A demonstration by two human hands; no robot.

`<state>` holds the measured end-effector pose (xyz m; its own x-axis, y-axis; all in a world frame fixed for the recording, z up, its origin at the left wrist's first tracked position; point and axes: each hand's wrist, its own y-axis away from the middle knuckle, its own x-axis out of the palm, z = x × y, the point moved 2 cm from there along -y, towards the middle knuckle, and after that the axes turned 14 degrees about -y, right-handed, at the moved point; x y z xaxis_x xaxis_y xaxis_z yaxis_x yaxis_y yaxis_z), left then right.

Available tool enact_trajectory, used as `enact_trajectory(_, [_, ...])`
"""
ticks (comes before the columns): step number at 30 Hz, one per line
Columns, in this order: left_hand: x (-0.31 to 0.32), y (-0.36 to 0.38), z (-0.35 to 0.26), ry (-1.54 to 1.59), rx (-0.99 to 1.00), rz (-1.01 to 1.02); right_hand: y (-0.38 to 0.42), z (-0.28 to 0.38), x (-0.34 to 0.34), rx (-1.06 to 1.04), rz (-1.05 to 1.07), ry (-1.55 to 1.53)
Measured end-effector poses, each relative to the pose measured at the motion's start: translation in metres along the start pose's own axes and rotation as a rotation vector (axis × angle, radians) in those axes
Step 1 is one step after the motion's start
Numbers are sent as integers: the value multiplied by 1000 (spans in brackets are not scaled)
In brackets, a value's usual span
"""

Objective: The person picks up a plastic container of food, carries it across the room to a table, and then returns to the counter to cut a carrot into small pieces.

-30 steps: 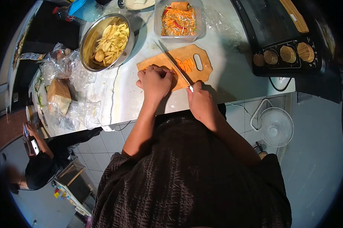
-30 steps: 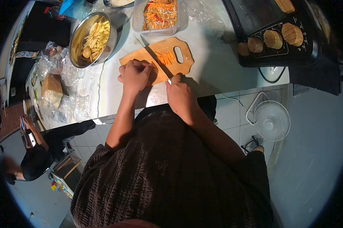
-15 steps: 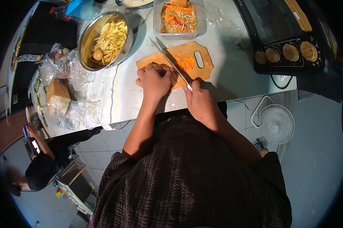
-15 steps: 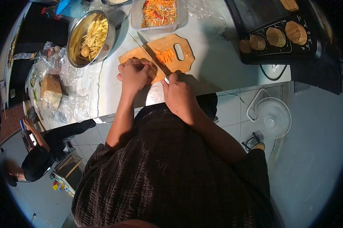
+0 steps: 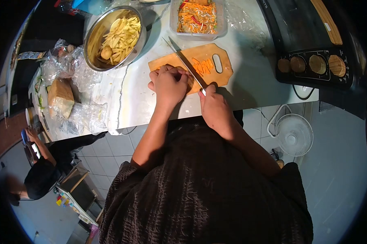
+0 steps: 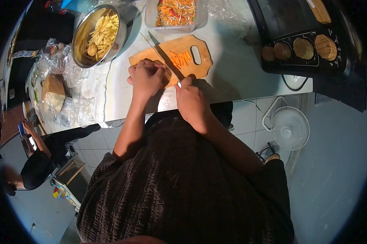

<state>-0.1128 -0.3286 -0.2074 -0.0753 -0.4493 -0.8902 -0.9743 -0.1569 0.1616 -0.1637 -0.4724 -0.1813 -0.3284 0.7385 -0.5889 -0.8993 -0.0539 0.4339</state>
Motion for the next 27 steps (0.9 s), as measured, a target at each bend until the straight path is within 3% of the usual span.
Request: enact_trajectory(27, [4, -1, 7, 16, 8, 25, 9, -8, -10, -74, -24, -62])
